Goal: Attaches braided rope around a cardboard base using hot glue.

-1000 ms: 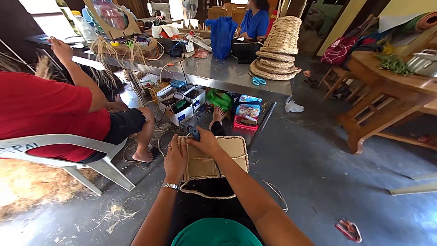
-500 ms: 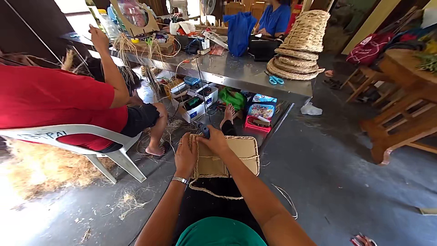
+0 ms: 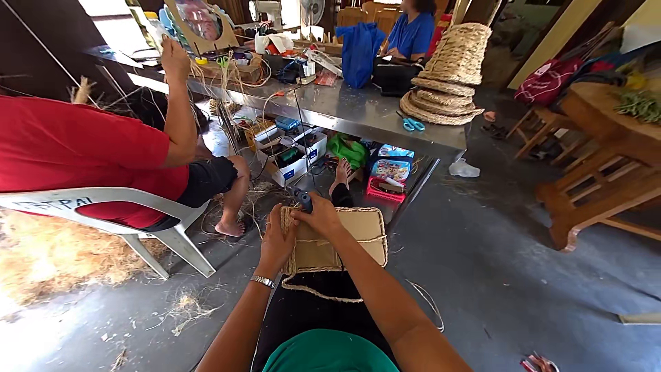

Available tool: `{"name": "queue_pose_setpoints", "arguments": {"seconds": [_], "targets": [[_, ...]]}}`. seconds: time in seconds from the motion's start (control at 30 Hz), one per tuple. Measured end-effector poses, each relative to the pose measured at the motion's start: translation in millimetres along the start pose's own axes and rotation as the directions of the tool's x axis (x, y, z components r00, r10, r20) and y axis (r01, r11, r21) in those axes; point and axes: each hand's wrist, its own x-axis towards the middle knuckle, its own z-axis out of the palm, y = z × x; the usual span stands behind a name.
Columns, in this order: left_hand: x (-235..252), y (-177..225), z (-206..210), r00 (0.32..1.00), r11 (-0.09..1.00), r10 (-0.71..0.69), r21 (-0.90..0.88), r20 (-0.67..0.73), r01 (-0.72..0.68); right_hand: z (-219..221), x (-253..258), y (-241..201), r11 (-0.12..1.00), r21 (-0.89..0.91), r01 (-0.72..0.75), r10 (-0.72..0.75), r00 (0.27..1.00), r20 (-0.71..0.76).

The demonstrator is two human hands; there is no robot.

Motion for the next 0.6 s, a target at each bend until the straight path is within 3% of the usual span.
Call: {"name": "queue_pose_setpoints", "arguments": {"seconds": [0.23, 0.5, 0.6], "targets": [[3, -6, -2, 1.0, 0.996, -0.014, -0.087, -0.005, 0.013, 5, 3, -3, 0.998, -0.061, 0.029, -0.03, 0.999, -0.024], [-30, -16, -3, 0.983, 0.944, 0.166, -0.276, -0.081, -0.183, 1, -1, -2, 0.997, -0.033, 0.068, -0.07, 0.996, -0.063], [-39, -22, 2, 0.981, 0.919, 0.18, -0.345, -0.067, -0.192, -1, -2, -1, 0.997, -0.036, 0.068, -0.071, 0.994, -0.078]]}}
